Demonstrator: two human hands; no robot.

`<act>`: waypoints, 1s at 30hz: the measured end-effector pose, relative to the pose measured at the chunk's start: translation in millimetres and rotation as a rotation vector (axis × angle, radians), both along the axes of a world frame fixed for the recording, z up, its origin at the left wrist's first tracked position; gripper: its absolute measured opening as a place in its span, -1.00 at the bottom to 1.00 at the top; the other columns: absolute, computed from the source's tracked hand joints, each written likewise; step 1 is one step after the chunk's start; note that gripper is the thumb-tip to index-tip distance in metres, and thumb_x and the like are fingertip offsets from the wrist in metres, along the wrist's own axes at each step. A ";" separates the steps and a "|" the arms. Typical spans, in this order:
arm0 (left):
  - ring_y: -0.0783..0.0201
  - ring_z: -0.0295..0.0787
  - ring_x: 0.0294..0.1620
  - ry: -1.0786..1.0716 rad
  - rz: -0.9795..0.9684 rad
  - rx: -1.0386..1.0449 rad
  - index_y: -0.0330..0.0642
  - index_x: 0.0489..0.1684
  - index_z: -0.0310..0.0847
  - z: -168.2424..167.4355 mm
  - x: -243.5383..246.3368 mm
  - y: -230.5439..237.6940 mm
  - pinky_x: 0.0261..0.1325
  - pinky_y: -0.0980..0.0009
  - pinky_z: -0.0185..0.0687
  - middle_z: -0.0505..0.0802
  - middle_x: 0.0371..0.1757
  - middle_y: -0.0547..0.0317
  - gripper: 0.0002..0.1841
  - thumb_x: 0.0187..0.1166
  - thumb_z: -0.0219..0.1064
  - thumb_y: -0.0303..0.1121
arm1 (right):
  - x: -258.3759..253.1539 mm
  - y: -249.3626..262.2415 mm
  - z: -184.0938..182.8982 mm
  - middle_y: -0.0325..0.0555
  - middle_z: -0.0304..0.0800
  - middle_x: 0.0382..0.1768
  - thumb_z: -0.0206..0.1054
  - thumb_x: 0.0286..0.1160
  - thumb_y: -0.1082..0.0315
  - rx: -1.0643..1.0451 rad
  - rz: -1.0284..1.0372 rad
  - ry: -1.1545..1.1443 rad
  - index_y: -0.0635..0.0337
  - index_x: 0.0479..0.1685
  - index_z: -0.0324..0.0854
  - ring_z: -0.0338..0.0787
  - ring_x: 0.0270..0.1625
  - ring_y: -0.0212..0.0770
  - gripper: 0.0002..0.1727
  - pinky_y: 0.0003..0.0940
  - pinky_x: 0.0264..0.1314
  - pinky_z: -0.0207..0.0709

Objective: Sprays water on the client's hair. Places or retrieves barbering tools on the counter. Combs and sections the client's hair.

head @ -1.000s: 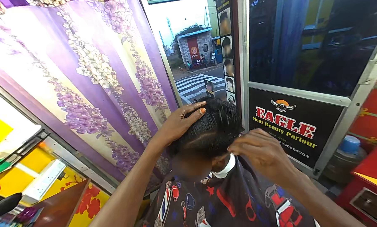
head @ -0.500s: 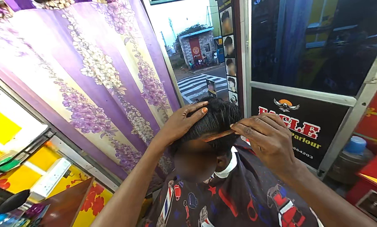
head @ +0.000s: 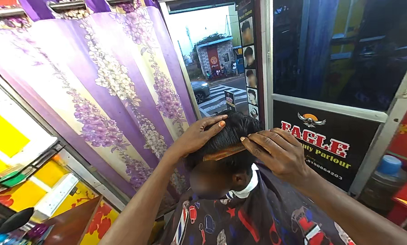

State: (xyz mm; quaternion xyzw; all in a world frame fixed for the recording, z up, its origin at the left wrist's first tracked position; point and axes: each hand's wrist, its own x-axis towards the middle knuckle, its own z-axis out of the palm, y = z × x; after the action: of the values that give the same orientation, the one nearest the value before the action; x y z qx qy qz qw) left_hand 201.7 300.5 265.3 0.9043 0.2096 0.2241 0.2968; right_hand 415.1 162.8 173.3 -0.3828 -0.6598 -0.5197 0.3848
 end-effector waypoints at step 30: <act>0.43 0.62 0.49 0.043 -0.631 0.437 -0.15 0.56 0.54 26.5 18.1 -40.9 0.60 0.31 0.53 0.77 0.43 0.29 -0.01 0.67 -0.56 0.42 | 15.2 25.7 34.7 -0.09 0.86 -0.21 0.30 0.44 0.56 -0.206 -0.002 0.251 0.02 0.01 0.88 0.84 -0.06 -0.03 -0.68 -0.11 0.05 0.66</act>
State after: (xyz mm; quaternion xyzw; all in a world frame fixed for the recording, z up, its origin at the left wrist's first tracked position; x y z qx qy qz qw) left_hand 219.7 259.6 291.7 0.9707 -0.1256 0.1423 0.1471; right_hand 430.3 188.5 207.9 -0.4830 -0.6559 -0.3976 0.4224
